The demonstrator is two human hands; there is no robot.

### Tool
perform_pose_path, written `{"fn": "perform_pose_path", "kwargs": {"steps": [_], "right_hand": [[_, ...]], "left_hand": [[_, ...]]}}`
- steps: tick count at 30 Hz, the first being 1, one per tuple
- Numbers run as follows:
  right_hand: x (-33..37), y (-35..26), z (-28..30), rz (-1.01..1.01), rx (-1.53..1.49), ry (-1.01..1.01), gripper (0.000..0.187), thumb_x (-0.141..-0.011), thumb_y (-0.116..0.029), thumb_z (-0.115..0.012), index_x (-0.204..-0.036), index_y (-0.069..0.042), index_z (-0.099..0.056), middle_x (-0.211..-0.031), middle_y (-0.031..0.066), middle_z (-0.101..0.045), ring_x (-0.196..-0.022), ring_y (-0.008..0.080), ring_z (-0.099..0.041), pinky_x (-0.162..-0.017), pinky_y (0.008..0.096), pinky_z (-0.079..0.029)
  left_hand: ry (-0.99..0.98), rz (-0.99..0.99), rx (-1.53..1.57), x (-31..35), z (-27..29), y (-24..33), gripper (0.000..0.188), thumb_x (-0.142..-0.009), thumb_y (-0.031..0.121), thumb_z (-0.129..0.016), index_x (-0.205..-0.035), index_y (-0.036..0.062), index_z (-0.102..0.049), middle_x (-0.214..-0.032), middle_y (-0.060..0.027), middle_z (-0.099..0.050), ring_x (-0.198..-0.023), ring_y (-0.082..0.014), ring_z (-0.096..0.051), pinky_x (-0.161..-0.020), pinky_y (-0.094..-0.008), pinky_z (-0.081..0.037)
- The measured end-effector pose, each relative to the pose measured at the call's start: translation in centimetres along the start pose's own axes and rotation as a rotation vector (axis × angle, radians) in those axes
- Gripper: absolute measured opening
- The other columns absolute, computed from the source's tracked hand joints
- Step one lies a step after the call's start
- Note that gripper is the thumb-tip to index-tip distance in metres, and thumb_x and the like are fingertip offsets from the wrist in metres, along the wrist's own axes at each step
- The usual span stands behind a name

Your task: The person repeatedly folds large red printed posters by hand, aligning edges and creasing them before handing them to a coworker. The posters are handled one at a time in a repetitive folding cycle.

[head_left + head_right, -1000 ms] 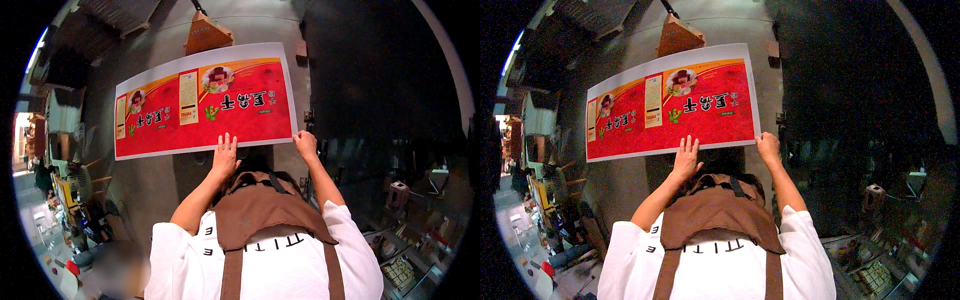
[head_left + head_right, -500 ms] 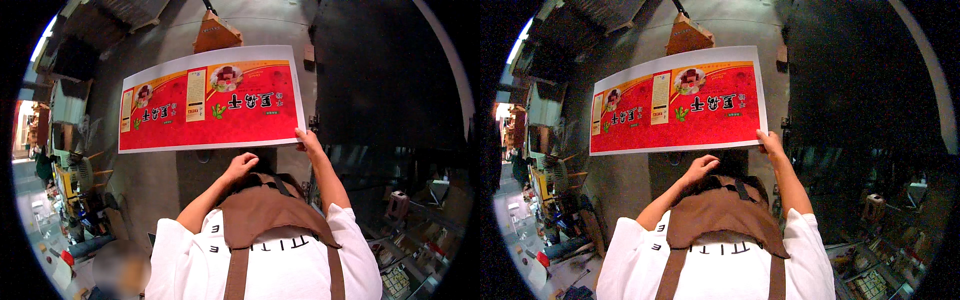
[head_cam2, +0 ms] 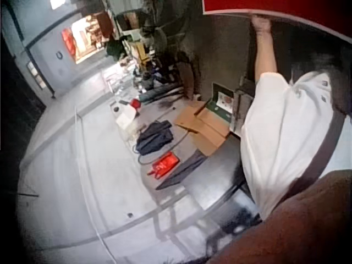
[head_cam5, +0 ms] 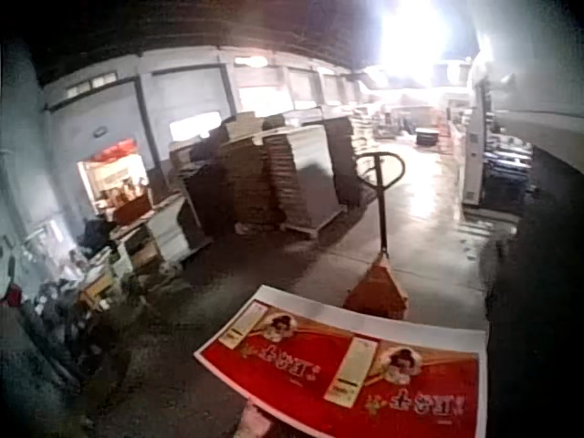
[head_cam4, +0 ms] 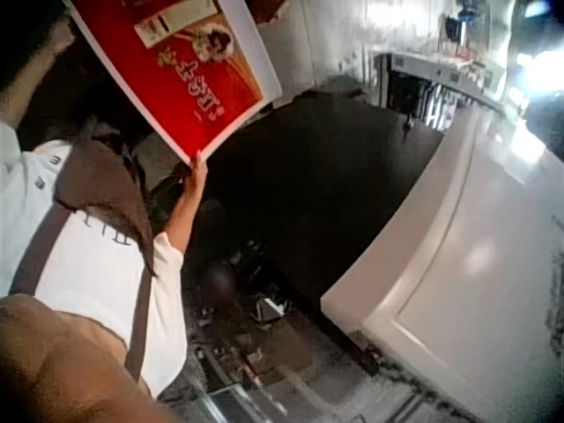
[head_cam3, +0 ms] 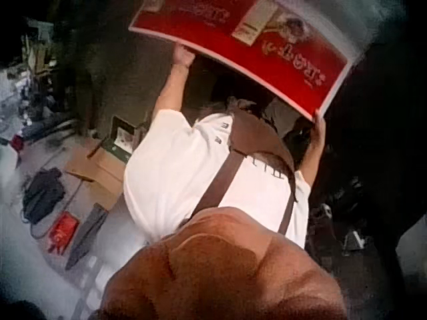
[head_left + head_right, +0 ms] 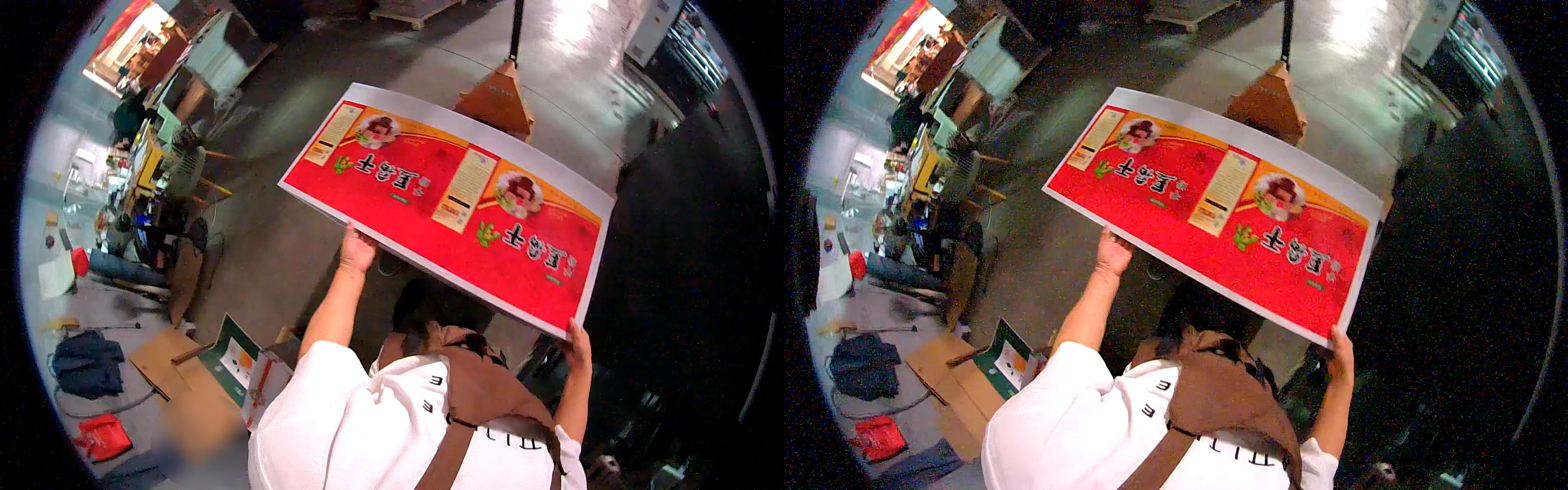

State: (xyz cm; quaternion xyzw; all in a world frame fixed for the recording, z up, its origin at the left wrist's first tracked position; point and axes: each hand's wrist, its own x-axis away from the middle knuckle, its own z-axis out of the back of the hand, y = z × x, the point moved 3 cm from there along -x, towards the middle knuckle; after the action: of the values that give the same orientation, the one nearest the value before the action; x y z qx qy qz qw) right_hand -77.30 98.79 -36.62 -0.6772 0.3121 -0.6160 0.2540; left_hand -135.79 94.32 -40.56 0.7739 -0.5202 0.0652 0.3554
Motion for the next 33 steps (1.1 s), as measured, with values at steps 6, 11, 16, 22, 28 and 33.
{"fn": "perform_pose_path", "kwargs": {"steps": [6,11,16,22,28,33], "right_hand": [[1.3,-2.1,-0.7,-0.102,0.114,0.038,0.038,-0.08,-0.038,-0.059,-0.102,-0.007,-0.056,-0.085,0.0044,-0.062,-0.069,0.0181,-0.06,-0.057,0.0315,-0.05],[2.7,-5.8,-3.5,-0.126,0.249,0.234,0.035,-0.079,-0.039,-0.06,-0.096,-0.009,-0.055,-0.074,0.0011,-0.06,-0.055,0.0136,-0.055,-0.044,0.0253,-0.04],[4.2,-8.8,-6.0,-0.18,0.041,0.353,0.042,-0.08,-0.041,-0.057,-0.103,-0.006,-0.054,-0.086,0.0073,-0.062,-0.067,0.0185,-0.059,-0.053,0.0299,-0.048],[6.3,-11.3,-10.2,-0.038,0.135,0.207,0.043,-0.083,-0.039,-0.055,-0.107,-0.004,-0.054,-0.093,0.0101,-0.062,-0.079,0.0223,-0.06,-0.069,0.0345,-0.049],[6.3,-14.6,-13.4,-0.094,0.455,0.268,0.047,-0.082,-0.042,-0.055,-0.105,-0.001,-0.054,-0.086,0.009,-0.063,-0.075,0.0196,-0.063,-0.063,0.0326,-0.05],[5.4,-14.7,-15.8,-0.091,0.558,0.287,0.056,-0.078,-0.051,-0.056,-0.102,0.0,-0.053,-0.087,0.0106,-0.063,-0.072,0.0197,-0.063,-0.06,0.0295,-0.05]], "left_hand": [[-0.036,-0.197,-0.121,-7.0,3.7,16.9,0.04,-0.088,0.039,-0.045,-0.112,0.0071,-0.051,-0.108,-0.0066,-0.059,-0.101,-0.0203,-0.055,-0.086,-0.0361,-0.046],[-0.049,0.205,-0.533,-13.5,3.3,29.8,0.036,-0.087,0.04,-0.048,-0.1,0.0076,-0.058,-0.091,-0.0038,-0.064,-0.088,-0.0179,-0.06,-0.082,-0.0332,-0.046],[0.014,0.56,-1.057,-16.4,2.1,32.6,0.035,-0.08,0.036,-0.059,-0.098,0.0057,-0.06,-0.093,-0.0057,-0.064,-0.087,-0.0156,-0.06,-0.079,-0.0354,-0.047],[-0.052,0.685,-1.34,-16.8,-2.3,32.4,0.044,-0.072,0.033,-0.067,-0.103,0.0025,-0.057,-0.094,-0.0094,-0.062,-0.088,-0.0213,-0.06,-0.073,-0.0407,-0.05],[-0.04,0.777,-1.364,-17.5,-2.7,32.6,0.046,-0.071,0.034,-0.068,-0.104,0.0035,-0.057,-0.093,-0.0092,-0.062,-0.085,-0.0203,-0.06,-0.07,-0.0362,-0.051],[-0.232,0.792,-1.591,-16.0,-8.5,29.9,0.047,-0.071,0.032,-0.069,-0.105,0.0018,-0.057,-0.092,-0.0065,-0.062,-0.082,-0.0153,-0.058,-0.072,-0.0298,-0.047]]}}
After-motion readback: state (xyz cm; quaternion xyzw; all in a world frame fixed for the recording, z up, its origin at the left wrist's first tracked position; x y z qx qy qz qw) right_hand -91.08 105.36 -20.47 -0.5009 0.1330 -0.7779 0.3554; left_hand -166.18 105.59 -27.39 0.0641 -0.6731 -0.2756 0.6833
